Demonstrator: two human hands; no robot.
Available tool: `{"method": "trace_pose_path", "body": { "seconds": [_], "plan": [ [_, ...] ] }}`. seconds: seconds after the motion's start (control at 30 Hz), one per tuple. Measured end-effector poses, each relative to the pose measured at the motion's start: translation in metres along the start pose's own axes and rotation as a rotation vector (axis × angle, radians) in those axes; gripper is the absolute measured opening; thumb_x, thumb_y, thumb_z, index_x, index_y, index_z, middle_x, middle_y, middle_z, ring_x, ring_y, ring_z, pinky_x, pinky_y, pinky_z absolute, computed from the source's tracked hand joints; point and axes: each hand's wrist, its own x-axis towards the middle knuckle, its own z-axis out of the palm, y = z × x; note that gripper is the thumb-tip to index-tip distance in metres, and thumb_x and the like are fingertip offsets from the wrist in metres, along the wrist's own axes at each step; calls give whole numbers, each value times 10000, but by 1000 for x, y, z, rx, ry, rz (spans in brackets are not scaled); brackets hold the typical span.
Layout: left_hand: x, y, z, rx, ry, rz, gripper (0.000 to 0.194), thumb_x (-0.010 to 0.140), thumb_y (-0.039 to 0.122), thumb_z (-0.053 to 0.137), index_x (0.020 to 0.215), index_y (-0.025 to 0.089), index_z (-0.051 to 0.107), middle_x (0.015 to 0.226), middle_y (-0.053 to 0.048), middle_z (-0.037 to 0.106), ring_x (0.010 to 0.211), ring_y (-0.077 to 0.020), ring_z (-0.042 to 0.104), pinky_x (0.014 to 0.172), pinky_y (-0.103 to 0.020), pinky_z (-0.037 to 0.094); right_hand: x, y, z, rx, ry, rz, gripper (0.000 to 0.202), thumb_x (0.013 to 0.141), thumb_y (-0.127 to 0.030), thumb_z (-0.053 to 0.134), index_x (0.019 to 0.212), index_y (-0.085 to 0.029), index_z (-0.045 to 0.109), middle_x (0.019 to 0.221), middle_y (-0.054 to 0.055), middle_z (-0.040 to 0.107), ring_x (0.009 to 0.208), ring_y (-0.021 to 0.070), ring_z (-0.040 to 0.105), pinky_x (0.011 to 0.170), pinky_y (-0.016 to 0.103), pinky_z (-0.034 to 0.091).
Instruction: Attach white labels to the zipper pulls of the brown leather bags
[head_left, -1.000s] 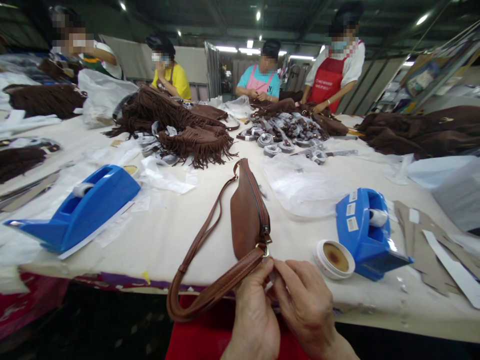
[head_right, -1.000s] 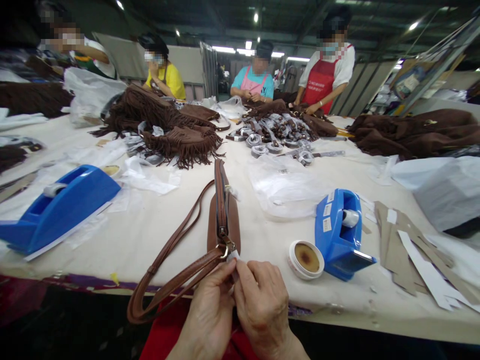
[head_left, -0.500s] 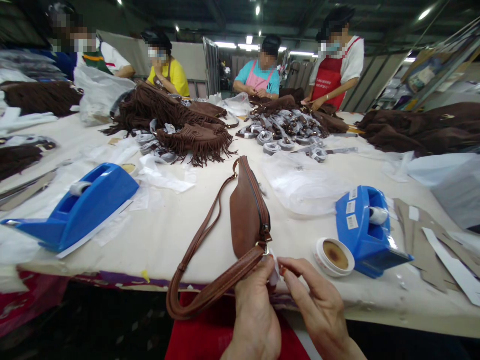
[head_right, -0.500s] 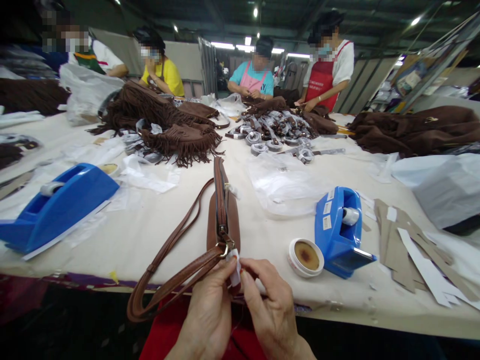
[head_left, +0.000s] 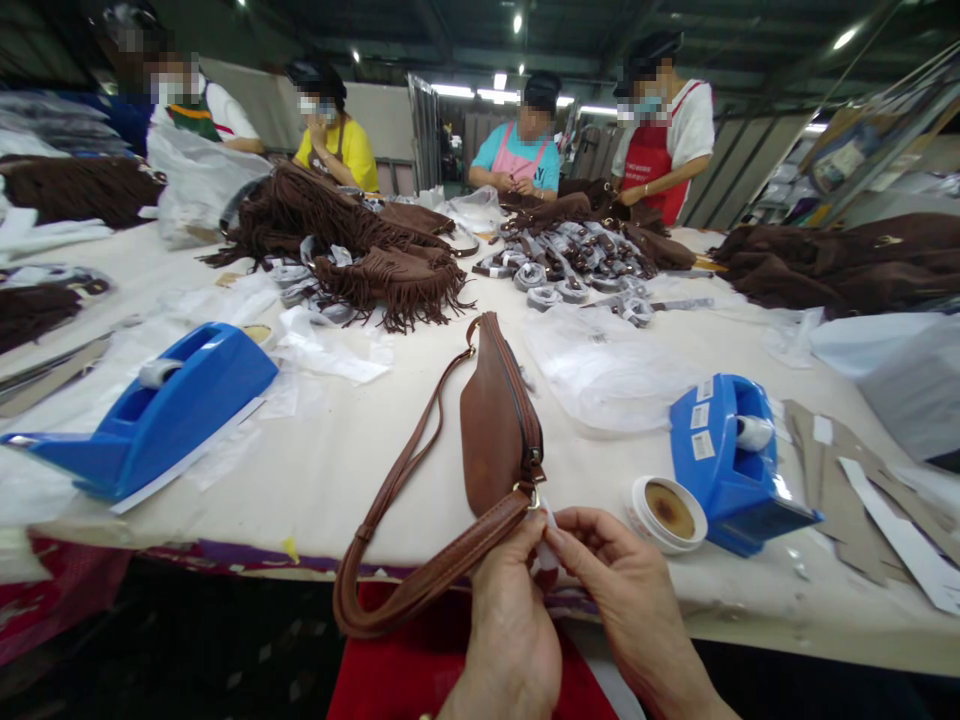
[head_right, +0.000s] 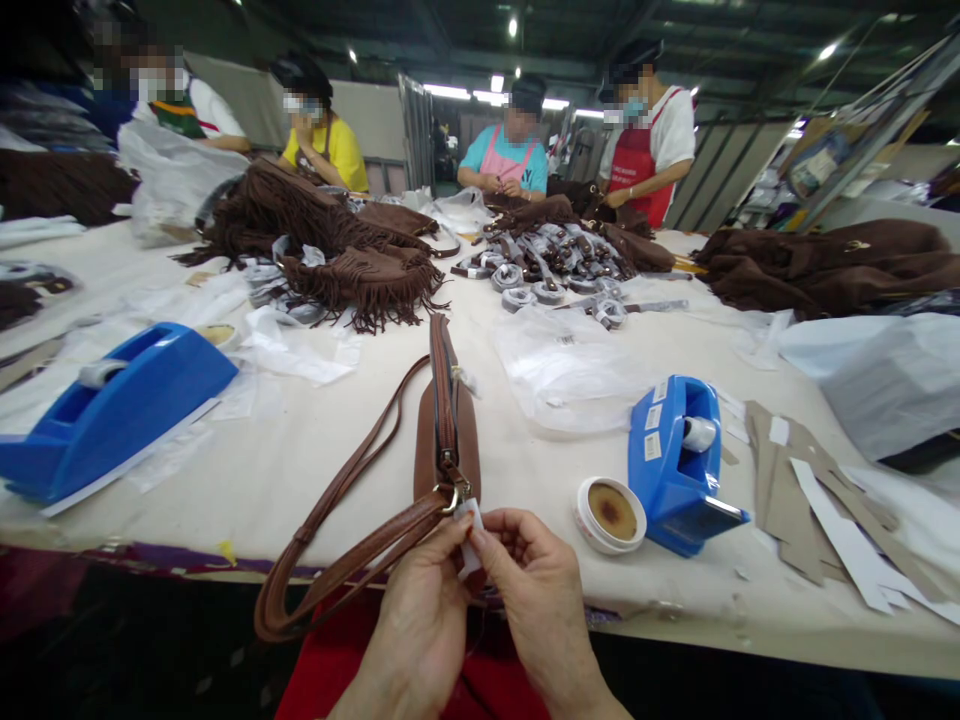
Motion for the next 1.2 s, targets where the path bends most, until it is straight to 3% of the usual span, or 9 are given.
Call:
{"method": "trace_pose_path", "body": {
  "seconds": [0.17,0.37,0.63,0.87,1.03,1.2],
  "plan": [
    [-3,1,-5,49,-93,57,201,555,180,694,737,138,618,747,-21,627,653,-131,536,576,-260,404,2,1,3,-23,41,-58,289,590,-384,759,712,-145,653,637,16,655,551,119,577,491,206,482],
    [-5,-1,-7,149,-37,175,240,548,202,730,744,143,605,707,0,612,639,-127,534,588,-257,423,1,11,2,-230,90,-197,246,693,-393,678,761,-162,631,631,10,633,538,113,563,487,202,474],
    [-9,1,-4,133,-62,162,163,549,204,726,675,138,644,680,-22,654,648,-165,597,610,-289,486,-1,13,3,-680,165,-822,41,784,-161,570,777,-163,611,637,6,593,552,109,547,526,214,469],
    [-2,2,-6,39,-61,135,162,476,169,750,615,144,670,638,0,668,609,-127,586,576,-226,483,1,15,-1,-823,103,-1093,188,773,-31,524,906,-144,596,720,55,602,670,157,558,588,284,478],
    [2,5,-4,-41,-49,38,146,429,103,730,546,143,654,579,10,656,562,-105,576,563,-201,482,2,18,-9,-923,-6,-1155,316,775,-22,506,1060,-141,567,784,81,599,715,177,542,593,309,472],
    [11,3,-6,-45,-40,16,129,461,63,671,530,147,602,533,23,603,506,-98,534,520,-220,456,2,15,-11,-981,-64,-1143,296,791,-36,482,1064,-114,569,755,74,574,682,168,515,567,301,457]
  ]
}}
